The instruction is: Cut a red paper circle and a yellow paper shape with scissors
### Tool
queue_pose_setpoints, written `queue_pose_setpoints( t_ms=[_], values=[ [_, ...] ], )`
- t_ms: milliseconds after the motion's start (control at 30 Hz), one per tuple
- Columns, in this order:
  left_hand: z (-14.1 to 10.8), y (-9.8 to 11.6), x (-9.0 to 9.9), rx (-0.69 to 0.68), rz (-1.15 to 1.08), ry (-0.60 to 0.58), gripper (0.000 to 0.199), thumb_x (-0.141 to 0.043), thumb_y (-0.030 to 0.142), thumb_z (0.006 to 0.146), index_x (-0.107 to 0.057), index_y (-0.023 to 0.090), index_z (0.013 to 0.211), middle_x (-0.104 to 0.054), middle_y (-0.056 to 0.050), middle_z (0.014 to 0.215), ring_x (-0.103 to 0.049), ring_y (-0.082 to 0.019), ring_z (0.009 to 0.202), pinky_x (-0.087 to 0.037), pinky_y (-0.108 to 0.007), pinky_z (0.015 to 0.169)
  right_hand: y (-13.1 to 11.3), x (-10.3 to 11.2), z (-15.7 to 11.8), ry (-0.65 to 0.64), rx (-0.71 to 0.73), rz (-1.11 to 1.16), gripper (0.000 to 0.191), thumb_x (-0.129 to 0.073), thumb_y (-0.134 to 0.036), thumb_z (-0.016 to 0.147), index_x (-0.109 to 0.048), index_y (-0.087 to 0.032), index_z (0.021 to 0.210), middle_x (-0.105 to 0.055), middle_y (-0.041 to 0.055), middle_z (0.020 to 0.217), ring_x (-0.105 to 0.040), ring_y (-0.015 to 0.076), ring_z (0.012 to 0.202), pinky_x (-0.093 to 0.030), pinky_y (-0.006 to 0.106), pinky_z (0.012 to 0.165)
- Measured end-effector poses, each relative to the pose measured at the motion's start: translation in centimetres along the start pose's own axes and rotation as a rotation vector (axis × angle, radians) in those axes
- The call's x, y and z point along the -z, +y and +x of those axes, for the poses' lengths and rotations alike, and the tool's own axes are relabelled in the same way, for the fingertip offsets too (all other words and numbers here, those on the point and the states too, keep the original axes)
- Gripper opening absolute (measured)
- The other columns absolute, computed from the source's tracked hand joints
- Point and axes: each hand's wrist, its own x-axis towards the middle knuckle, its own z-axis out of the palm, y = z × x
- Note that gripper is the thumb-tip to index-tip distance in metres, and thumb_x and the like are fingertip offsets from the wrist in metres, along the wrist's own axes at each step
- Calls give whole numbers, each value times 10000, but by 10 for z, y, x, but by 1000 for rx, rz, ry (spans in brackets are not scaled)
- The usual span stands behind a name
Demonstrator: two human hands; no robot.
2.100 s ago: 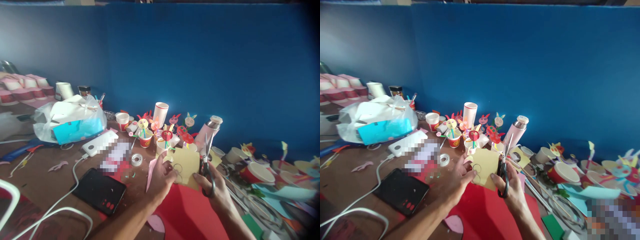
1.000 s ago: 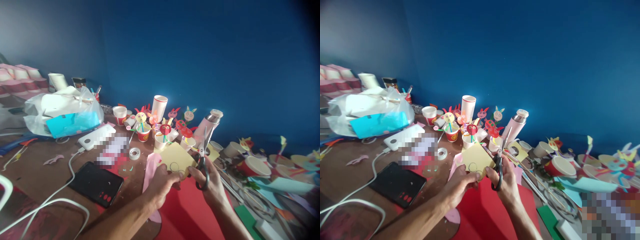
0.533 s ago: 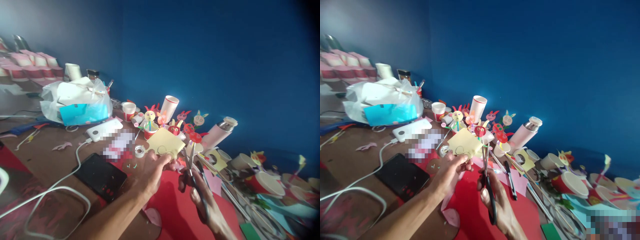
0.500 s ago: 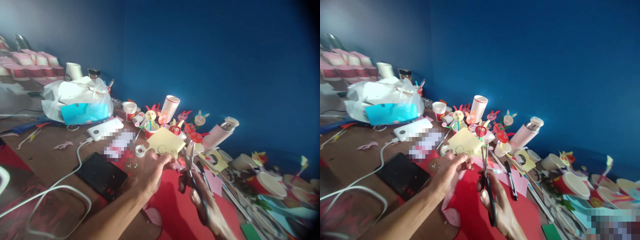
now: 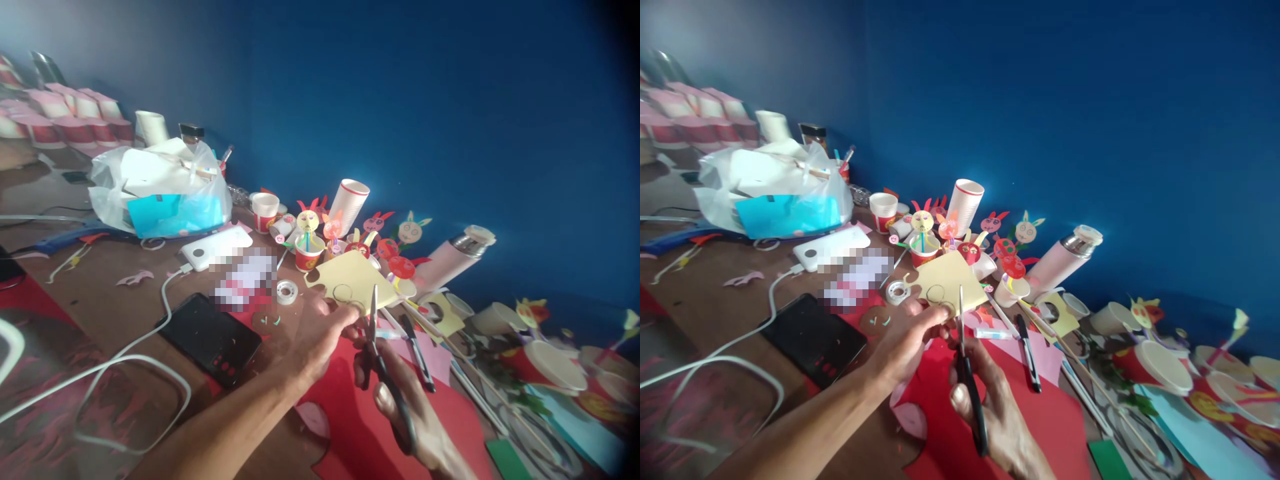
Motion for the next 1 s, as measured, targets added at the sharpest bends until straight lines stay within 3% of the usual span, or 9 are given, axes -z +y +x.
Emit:
queue_pose_setpoints(
  t_ms=[300,500,733,1000],
  values=[
    [1,-11,0,-13,36,21,122,-610,245,702,-561,151,644,-568,17,567,-518,-95,511,-422,-221,531,-1,-4,-2,18,-2,66,527,-510,-633,773,-465,-265,1146,-487,23,811,-474,185,750,-395,225,483],
    [1,-20,1,-65,52,14,136,-616,261,728,-552,157,668,-529,30,614,-475,-76,547,-385,-216,565,4,-4,-3,56,16,78,519,-522,-607,785,-470,-263,1170,-534,26,821,-496,169,698,-453,262,567],
    [-1,-19,-2,-31,32,1,130,-616,253,727,-548,153,680,-523,35,570,-481,-76,527,-397,-216,560,11,-4,-6,89,30,101,481,-540,-549,809,-476,-282,1204,-588,36,868,-549,177,743,-487,274,640],
    [-5,-17,-3,-25,69,20,156,-625,274,736,-546,154,677,-532,24,601,-499,-80,553,-393,-208,549,7,-4,-4,81,44,94,495,-534,-553,812,-463,-292,1226,-603,31,880,-547,173,755,-481,259,627]
  ],
)
